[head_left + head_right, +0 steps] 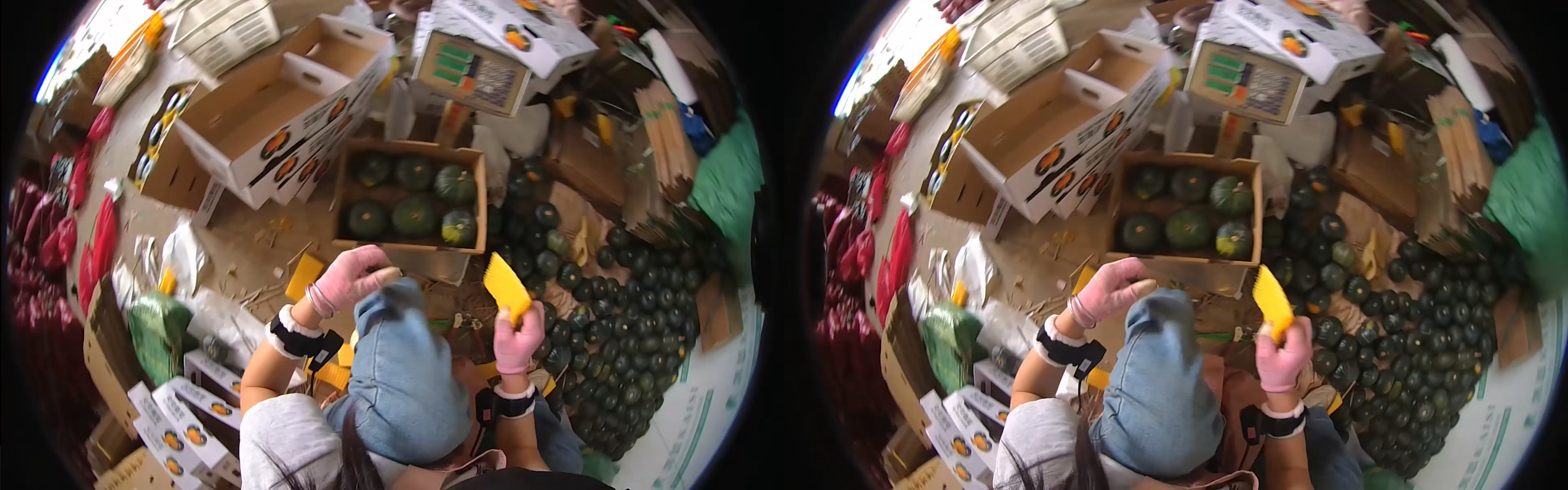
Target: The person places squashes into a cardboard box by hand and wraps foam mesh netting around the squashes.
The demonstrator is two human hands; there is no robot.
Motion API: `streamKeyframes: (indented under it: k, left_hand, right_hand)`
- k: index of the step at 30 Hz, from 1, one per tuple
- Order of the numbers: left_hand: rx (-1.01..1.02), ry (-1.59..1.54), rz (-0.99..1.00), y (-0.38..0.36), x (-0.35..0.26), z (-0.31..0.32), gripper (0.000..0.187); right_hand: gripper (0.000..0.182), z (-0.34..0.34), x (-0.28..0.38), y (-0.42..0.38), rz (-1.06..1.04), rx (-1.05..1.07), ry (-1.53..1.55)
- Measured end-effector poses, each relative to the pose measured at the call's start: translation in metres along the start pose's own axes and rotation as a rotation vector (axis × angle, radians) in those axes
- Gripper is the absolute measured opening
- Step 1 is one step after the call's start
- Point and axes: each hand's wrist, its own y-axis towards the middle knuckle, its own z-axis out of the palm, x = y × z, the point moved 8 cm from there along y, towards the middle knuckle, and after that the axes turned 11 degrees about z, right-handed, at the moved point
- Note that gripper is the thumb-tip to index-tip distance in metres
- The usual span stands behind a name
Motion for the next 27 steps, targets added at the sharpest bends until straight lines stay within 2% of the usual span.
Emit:
streamKeyframes:
  k: [1, 2, 4, 5, 6, 8, 9, 12, 13, 14, 16, 17, 18, 20, 21, 24, 25, 26, 27]
  left_hand:
    - [0.13, 0.007, 0.297, 0.023, -0.045, 0.02, 0.032]
    - [0.295, -0.004, 0.635, 0.048, -0.086, 0.043, 0.032]
    - [0.362, -0.001, 0.608, 0.064, -0.11, 0.059, 0.034]
    - [0.329, -0.193, 0.442, 0.073, -0.098, 0.064, 0.038]
    - [0.335, -0.335, 0.25, 0.075, -0.09, 0.065, 0.04]
    - [0.439, -0.352, 0.18, 0.077, -0.071, 0.068, 0.036]
    - [0.449, -0.401, 0.236, 0.076, -0.07, 0.071, 0.035]
    - [0.352, -0.555, 0.182, 0.068, -0.05, 0.078, 0.033]
    - [0.352, -0.583, 0.252, 0.067, -0.055, 0.076, 0.031]
    - [0.35, -0.565, 0.248, 0.067, -0.057, 0.071, 0.027]
    - [0.173, -0.414, 0.225, 0.07, -0.066, 0.057, 0.02]
    - [0.239, -0.254, 0.192, 0.069, -0.055, 0.05, 0.017]
    - [0.247, -0.073, 0.295, 0.069, -0.057, 0.047, 0.018]
    - [0.268, 0.289, 0.496, 0.066, -0.062, 0.047, 0.023]
    - [0.232, 0.426, 0.491, 0.069, -0.073, 0.046, 0.028]
    - [-0.046, 0.544, 0.362, 0.077, -0.063, 0.028, 0.031]
    - [0.155, 0.473, 0.266, 0.08, -0.038, 0.032, 0.037]
    - [0.109, 0.003, 0.128, 0.079, -0.016, 0.029, 0.036]
    - [0.058, -0.465, -0.015, 0.076, -0.004, 0.032, 0.035]
  right_hand:
    - [0.015, 0.002, 0.026, 0.005, -0.114, -0.011, 0.0]
    - [0.02, 0.021, 0.071, 0.016, -0.334, 0.078, -0.004]
    - [0.036, 0.044, 0.082, 0.023, -0.288, 0.294, 0.121]
    - [0.046, 0.046, 0.079, 0.025, -0.247, 0.369, 0.23]
    - [0.052, 0.042, 0.084, 0.028, -0.302, 0.417, 0.272]
    - [0.054, 0.065, 0.054, 0.023, 0.046, 0.665, 0.845]
    - [0.052, 0.065, 0.056, 0.023, 0.137, 0.687, 1.056]
    - [0.047, 0.076, 0.035, 0.026, 0.352, 0.591, 0.97]
    - [0.042, 0.077, 0.033, 0.031, 0.337, 0.539, 0.809]
    - [0.032, 0.081, 0.03, 0.033, 0.315, 0.522, 0.806]
    - [0.026, 0.079, 0.02, 0.039, 0.209, 0.332, 0.642]
    - [0.024, 0.078, 0.019, 0.041, 0.179, 0.27, 0.59]
    - [0.026, 0.083, 0.014, 0.044, 0.151, 0.191, 0.496]
    - [0.033, 0.097, 0.005, 0.042, 0.223, 0.215, 0.565]
    - [0.035, 0.1, 0.007, 0.04, 0.199, 0.199, 0.557]
    - [0.039, 0.106, 0.013, 0.039, 0.138, 0.137, 0.521]
    - [0.04, 0.105, 0.017, 0.038, 0.131, 0.108, 0.501]
    - [0.041, 0.103, 0.021, 0.038, 0.122, 0.081, 0.479]
    - [0.033, 0.1, 0.025, 0.038, 0.135, 0.045, 0.471]
